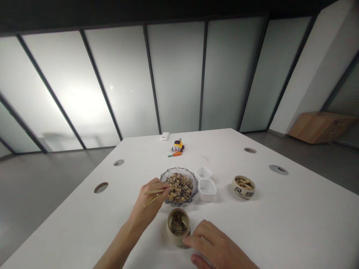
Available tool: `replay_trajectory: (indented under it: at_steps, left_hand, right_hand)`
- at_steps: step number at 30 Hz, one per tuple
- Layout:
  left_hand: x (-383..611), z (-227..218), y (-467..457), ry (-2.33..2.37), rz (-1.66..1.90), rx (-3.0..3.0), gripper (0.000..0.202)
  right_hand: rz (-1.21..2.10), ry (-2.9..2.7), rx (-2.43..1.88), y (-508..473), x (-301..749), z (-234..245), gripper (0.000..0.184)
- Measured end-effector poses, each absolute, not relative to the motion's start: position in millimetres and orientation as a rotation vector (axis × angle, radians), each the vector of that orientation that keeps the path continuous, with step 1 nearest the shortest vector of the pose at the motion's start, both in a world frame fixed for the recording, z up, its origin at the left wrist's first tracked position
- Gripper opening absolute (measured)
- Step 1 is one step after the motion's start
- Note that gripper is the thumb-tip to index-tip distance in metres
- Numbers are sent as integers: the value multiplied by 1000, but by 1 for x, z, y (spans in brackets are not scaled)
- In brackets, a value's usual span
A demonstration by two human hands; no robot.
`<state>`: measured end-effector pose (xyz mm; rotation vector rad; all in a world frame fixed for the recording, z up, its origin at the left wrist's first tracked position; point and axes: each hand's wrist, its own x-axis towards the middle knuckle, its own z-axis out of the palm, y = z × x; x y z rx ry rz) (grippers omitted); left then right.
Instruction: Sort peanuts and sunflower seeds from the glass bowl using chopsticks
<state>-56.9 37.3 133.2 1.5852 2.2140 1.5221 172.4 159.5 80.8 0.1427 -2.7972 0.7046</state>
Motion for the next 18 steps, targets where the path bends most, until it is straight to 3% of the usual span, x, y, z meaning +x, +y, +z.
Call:
replay_trajectory:
  at_steps: [8, 18]
  left_hand:
    - [-62, 150, 33, 2291, 1605, 1341, 19]
    - [-70, 170, 18, 2296, 1493, 1150, 29]
  right_hand:
    - [736, -2784, 129, 160, 174, 83, 33]
    - [678, -2750, 111, 164, 174, 81, 36]
